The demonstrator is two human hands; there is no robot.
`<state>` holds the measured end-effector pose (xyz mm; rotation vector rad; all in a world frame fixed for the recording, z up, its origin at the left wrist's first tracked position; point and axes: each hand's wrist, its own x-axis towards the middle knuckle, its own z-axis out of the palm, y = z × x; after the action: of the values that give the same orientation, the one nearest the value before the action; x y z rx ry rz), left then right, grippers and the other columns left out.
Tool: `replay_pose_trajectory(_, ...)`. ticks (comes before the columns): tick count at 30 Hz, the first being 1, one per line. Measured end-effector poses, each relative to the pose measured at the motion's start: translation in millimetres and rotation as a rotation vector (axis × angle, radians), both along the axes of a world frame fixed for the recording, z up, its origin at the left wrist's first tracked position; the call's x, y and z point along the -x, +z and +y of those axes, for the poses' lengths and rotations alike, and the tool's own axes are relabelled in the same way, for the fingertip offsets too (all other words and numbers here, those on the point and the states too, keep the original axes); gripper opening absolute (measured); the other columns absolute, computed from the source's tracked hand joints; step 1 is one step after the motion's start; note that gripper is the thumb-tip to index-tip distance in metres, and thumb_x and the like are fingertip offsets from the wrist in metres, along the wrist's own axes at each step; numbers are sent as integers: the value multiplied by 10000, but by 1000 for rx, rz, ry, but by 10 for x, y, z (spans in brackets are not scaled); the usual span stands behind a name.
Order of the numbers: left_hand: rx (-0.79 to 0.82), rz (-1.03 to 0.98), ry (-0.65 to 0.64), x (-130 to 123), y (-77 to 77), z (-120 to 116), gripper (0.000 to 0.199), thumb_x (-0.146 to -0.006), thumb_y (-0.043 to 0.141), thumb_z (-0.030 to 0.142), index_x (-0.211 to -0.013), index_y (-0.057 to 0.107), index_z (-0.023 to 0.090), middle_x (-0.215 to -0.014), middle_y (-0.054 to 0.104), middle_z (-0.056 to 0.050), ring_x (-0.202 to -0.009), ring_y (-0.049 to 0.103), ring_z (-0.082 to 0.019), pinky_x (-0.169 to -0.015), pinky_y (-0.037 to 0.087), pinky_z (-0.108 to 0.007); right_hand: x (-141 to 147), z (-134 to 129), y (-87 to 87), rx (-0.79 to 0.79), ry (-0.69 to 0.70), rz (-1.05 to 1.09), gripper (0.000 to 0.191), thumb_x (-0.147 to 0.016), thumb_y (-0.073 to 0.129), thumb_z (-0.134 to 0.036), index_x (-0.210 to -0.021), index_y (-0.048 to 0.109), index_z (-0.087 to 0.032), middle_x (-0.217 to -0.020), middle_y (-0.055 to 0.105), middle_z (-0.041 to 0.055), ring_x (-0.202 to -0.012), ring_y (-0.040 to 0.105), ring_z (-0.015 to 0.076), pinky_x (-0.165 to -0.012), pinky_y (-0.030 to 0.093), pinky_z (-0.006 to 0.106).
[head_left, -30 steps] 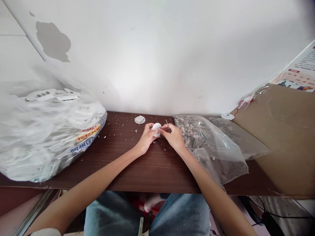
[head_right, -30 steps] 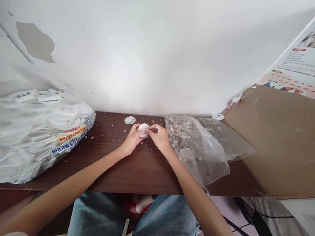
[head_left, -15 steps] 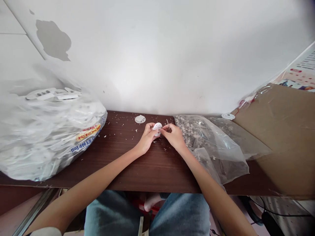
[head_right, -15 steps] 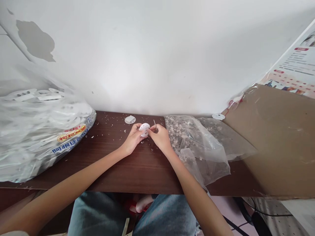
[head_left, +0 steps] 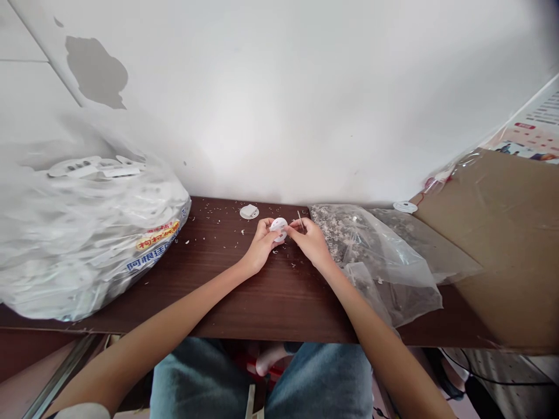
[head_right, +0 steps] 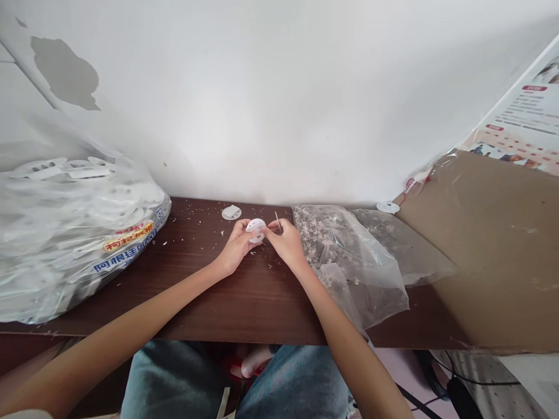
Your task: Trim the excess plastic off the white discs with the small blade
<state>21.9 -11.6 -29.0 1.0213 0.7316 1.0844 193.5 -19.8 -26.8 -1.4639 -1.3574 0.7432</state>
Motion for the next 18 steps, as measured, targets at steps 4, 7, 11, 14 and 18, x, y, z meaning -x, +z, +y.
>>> replay_pose_trajectory(4,7,-11,-1,-1,19,-10,391,-893,733,326,-1171,474,234,-1265,648,-66,-1148,664,-196,-1014,526,-387,-7,6,-8,24,24,117,290,-899,685,-512,-950,685,-226,-883,722,20,-688,602,172,-605,443,298)
replay_pose_trajectory(7,9,-15,-5,-1,25,-16,392,-895,728,321,-1179,472,235,-1266,649,-66,-1157,667,-203,-1016,529,-390,5,-3,6,40,46,175,282,-896,682,-499,-941,674,-221,-841,703,11,-607,545,146,-554,410,287)
replay_pose_trajectory(11,18,-9,0,0,15,-10,396,-886,723,322,-1188,482,234,-1266,628,-59,-1138,647,-194,-994,539,-381,13,-12,19,47,78,178,292,-865,710,-485,-965,694,-212,-888,709,29,-635,546,143,-548,410,277)
replay_pose_trajectory(14,19,-19,2,-4,-14,7,409,-878,719,325,-1195,475,242,-1262,619,-50,-1120,635,-189,-990,534,-376,6,-2,3,50,102,168,316,-840,729,-472,-1014,702,-210,-990,719,47,-698,576,151,-566,436,276)
replay_pose_trajectory(18,-51,-8,45,-7,-80,40,396,-880,711,343,-1188,485,237,-1237,608,-43,-1110,603,-181,-1000,500,-346,21,0,-11,51,113,163,337,-809,755,-449,-1033,680,-208,-1032,706,49,-785,605,161,-603,466,270)
